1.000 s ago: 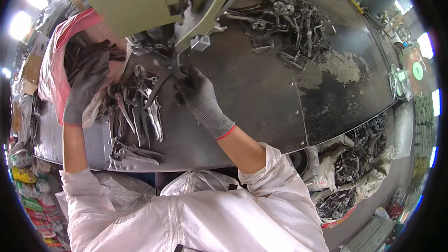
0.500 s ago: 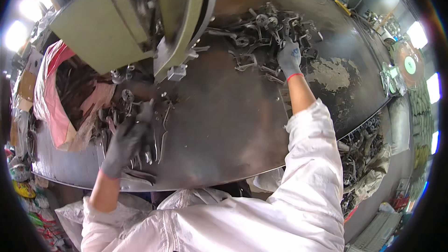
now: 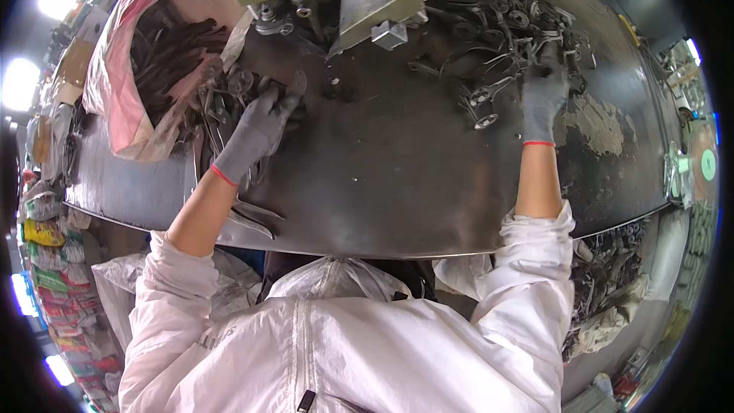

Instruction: The person places assembled metal tools into a large bag on the floor, then takes metal parts from a bag and a pile to assemble them using a riveting machine, setting the assembled tools onto the table.

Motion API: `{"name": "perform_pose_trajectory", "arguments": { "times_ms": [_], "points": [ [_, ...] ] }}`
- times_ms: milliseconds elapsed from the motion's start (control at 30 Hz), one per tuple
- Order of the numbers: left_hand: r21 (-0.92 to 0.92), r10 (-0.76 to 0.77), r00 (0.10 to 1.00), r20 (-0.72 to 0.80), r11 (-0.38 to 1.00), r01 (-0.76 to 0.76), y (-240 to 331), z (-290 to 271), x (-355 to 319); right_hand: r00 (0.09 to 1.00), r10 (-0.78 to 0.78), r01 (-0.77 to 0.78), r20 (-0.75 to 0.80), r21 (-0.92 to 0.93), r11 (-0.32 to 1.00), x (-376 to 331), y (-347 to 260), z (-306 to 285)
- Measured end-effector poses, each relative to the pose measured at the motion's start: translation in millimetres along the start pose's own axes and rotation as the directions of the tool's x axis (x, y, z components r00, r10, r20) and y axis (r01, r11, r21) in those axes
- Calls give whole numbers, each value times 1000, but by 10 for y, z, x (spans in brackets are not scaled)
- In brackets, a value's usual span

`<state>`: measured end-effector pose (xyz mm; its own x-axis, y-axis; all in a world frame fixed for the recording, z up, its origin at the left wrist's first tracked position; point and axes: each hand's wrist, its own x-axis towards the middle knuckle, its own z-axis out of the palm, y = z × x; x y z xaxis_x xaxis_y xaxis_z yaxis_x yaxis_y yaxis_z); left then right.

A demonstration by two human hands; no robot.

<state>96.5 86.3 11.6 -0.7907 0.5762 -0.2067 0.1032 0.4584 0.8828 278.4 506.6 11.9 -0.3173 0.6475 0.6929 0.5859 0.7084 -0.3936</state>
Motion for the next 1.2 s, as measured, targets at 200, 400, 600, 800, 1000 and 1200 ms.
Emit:
{"name": "perform_pose_trajectory", "arguments": {
  "times_ms": [200, 400, 600, 800, 1000, 1200],
  "points": [
    [-386, -111, 970, 216, 903, 189, 122, -116, -125, 998, 8, -40, 56, 606, 794, -324, -1320, -588],
    [161, 497, 861, 106, 846, -508, 65, -24, 47, 485, -47, -871, 873, 487, 71, -1004, -2200, -495],
    [49, 206, 972, 116, 976, -213, 381, 42, 79, 487, -72, -842, 871, 490, 228, -1125, -2288, -331],
    [570, 520, 788, 329, 556, -605, 222, -20, 229, 494, -185, -785, 850, 527, 325, -1174, -2396, -315],
    [429, 123, 978, 168, 884, -185, 294, 35, 197, 469, -129, -798, 874, 482, 362, -1317, -2341, -232],
    [710, 384, 882, -274, 700, -84, 445, -1101, 186, 410, -189, -864, 892, 447, 234, -1339, -2301, -208]
  ]
}}
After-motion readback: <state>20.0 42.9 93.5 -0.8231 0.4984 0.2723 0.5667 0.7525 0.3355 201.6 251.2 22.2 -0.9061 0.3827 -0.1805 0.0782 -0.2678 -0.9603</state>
